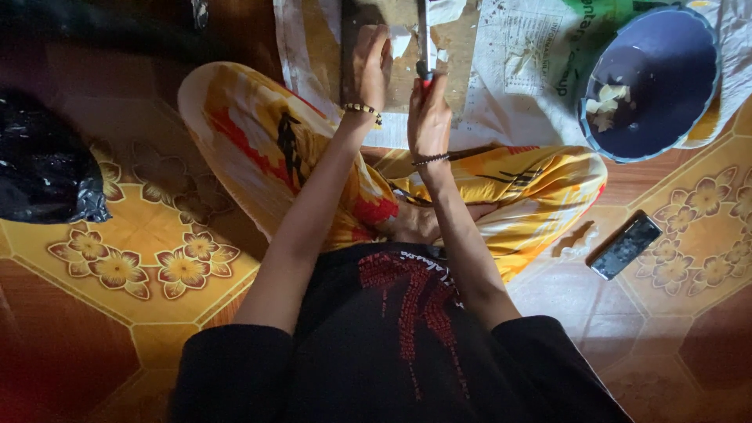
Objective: A person sitting on the floor is peeling and cutting a white vegetable into small pieces using a knife on a wooden board and placing them into a bowl.
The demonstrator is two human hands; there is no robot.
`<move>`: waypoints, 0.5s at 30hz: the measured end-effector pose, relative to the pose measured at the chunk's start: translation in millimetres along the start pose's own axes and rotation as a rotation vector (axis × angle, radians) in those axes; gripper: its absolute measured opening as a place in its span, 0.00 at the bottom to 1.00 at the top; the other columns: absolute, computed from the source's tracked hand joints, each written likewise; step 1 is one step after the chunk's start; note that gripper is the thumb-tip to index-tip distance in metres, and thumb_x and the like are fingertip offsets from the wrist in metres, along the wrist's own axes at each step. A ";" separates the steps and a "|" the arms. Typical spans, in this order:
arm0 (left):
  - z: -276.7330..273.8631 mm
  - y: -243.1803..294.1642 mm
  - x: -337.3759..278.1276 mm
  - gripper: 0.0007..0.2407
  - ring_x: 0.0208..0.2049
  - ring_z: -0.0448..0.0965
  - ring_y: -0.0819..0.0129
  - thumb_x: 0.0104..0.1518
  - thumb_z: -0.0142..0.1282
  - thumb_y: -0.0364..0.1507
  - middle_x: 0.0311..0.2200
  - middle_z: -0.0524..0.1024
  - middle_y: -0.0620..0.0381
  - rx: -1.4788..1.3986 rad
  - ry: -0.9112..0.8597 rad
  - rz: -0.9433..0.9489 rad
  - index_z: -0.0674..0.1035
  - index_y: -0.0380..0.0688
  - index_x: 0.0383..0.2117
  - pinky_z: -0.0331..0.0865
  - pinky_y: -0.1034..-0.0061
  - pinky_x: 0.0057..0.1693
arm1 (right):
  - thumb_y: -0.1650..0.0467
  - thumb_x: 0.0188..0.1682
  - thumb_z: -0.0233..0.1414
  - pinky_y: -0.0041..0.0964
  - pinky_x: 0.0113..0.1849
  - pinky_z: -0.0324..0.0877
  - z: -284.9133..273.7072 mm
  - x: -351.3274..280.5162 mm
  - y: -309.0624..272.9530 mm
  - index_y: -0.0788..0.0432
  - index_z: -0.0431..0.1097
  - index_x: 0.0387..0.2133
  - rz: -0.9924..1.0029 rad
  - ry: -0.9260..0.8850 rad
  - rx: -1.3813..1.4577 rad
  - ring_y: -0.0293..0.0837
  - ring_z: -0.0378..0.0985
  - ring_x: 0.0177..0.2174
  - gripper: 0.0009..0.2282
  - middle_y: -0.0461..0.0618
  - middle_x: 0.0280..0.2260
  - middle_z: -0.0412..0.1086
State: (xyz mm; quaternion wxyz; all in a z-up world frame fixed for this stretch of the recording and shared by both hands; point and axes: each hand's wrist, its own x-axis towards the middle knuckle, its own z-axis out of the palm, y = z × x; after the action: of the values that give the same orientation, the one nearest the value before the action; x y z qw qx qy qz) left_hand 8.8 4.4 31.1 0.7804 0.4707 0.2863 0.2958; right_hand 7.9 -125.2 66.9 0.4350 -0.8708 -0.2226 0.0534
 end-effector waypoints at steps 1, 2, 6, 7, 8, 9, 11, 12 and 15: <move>1.2 0.4 -0.4 0.07 0.27 0.66 0.75 0.59 0.53 0.32 0.25 0.70 0.61 0.001 0.014 -0.001 0.76 0.41 0.29 0.61 0.80 0.36 | 0.74 0.58 0.46 0.43 0.13 0.69 6.7 -0.6 12.4 0.59 0.56 0.43 0.033 0.013 -0.034 0.45 0.75 0.13 0.05 0.51 0.17 0.72; 2.1 1.2 -2.9 0.07 0.26 0.65 0.75 0.58 0.53 0.32 0.23 0.69 0.61 0.002 0.030 -0.004 0.76 0.42 0.28 0.60 0.80 0.35 | 0.74 0.58 0.46 0.45 0.13 0.70 12.6 -3.0 24.4 0.58 0.55 0.41 0.066 0.023 -0.070 0.46 0.76 0.13 0.05 0.51 0.17 0.72; -14.8 -15.0 8.6 0.17 0.35 0.78 0.55 0.51 0.54 0.13 0.43 0.75 0.55 0.893 -0.027 0.730 0.75 0.44 0.46 0.74 0.66 0.42 | 0.69 0.58 0.47 0.47 0.17 0.70 36.1 -14.6 39.7 0.59 0.58 0.53 0.153 -0.154 -0.087 0.52 0.77 0.16 0.12 0.59 0.20 0.74; -15.8 -17.9 15.2 0.17 0.36 0.80 0.54 0.53 0.55 0.15 0.44 0.75 0.54 0.912 -0.015 0.715 0.75 0.47 0.47 0.75 0.66 0.41 | 0.67 0.59 0.46 0.50 0.17 0.69 37.3 -7.6 35.4 0.60 0.57 0.52 0.161 -0.158 -0.150 0.55 0.78 0.16 0.13 0.60 0.19 0.74; -16.5 -24.9 12.1 0.17 0.36 0.81 0.54 0.55 0.55 0.17 0.46 0.75 0.54 0.928 -0.010 0.686 0.74 0.49 0.49 0.77 0.66 0.41 | 0.65 0.59 0.46 0.53 0.17 0.69 34.1 -9.9 33.8 0.61 0.57 0.52 0.182 -0.164 -0.220 0.58 0.78 0.16 0.14 0.62 0.18 0.73; -19.1 -24.8 -1.9 0.17 0.36 0.81 0.54 0.55 0.55 0.17 0.46 0.75 0.54 0.929 -0.011 0.672 0.74 0.49 0.49 0.77 0.66 0.41 | 0.65 0.59 0.46 0.53 0.17 0.69 32.5 -23.1 38.5 0.61 0.57 0.52 0.191 -0.173 -0.224 0.58 0.78 0.16 0.14 0.62 0.18 0.73; -15.4 -15.0 2.1 0.19 0.40 0.77 0.55 0.54 0.54 0.16 0.42 0.72 0.54 1.013 -0.058 0.672 0.71 0.48 0.51 0.75 0.66 0.46 | 0.68 0.60 0.45 0.39 0.11 0.66 36.6 -17.5 43.2 0.64 0.56 0.52 0.193 -0.204 -0.196 0.43 0.70 0.11 0.13 0.47 0.14 0.68; -18.3 -22.3 2.8 0.19 0.40 0.77 0.55 0.54 0.54 0.16 0.42 0.72 0.54 1.016 -0.057 0.668 0.71 0.48 0.51 0.75 0.66 0.46 | 0.68 0.60 0.45 0.39 0.11 0.66 33.2 -19.1 37.9 0.64 0.56 0.52 0.195 -0.208 -0.195 0.43 0.70 0.11 0.13 0.47 0.14 0.68; -16.9 -28.2 5.9 0.27 0.36 0.75 0.59 0.43 0.56 0.10 0.46 0.72 0.51 0.975 -0.103 0.687 0.71 0.42 0.53 0.73 0.71 0.40 | 0.66 0.58 0.47 0.53 0.20 0.71 25.5 -18.3 31.6 0.60 0.58 0.48 0.237 -0.188 -0.194 0.58 0.79 0.18 0.11 0.62 0.21 0.75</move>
State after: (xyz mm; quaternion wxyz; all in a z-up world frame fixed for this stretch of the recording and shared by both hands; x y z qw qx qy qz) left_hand 5.9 7.6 -2.0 0.3470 0.8538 0.1823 0.3428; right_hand -5.0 -130.9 24.6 0.3168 -0.9201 -0.1620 0.1637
